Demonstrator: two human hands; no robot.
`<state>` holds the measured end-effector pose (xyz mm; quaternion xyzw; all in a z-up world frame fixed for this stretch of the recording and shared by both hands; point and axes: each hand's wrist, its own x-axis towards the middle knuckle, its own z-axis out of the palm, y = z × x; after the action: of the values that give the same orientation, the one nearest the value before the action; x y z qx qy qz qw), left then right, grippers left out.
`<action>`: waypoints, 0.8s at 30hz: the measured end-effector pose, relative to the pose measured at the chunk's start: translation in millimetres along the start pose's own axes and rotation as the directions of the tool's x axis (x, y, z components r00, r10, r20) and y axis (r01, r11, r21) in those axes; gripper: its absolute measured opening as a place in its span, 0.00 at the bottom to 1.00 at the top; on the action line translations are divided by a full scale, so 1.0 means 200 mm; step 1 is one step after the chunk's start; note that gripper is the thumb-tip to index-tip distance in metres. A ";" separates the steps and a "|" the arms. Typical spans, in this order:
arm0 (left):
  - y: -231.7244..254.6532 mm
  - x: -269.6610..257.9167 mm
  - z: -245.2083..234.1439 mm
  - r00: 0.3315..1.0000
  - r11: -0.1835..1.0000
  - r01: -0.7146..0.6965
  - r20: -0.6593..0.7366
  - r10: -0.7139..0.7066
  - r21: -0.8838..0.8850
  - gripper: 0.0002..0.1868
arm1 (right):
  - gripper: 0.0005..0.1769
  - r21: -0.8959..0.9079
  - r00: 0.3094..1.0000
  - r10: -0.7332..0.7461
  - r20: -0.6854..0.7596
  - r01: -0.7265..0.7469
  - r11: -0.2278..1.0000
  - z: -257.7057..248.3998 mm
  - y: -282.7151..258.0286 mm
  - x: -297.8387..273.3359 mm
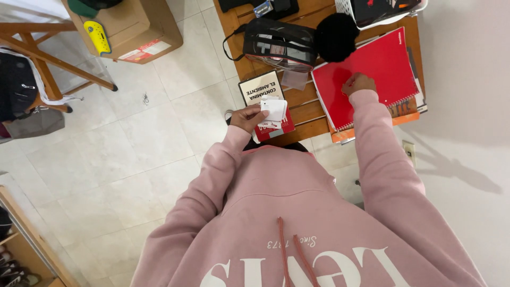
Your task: Putting a case on a phone and unboxing/untangling a pair of earphones
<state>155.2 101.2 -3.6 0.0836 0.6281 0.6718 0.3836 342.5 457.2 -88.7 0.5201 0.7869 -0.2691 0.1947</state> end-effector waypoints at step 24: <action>0.26 -0.20 -0.26 0.909 0.979 -0.205 -0.371 0.192 0.002 0.07 | 0.17 -0.091 0.986 0.018 -0.168 -0.034 0.995 0.20 0.09 0.07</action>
<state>129.5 40.0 48.0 0.0123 0.6647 0.7224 0.1901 354.8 447.0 -132.3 0.5412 0.8054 -0.1849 0.1558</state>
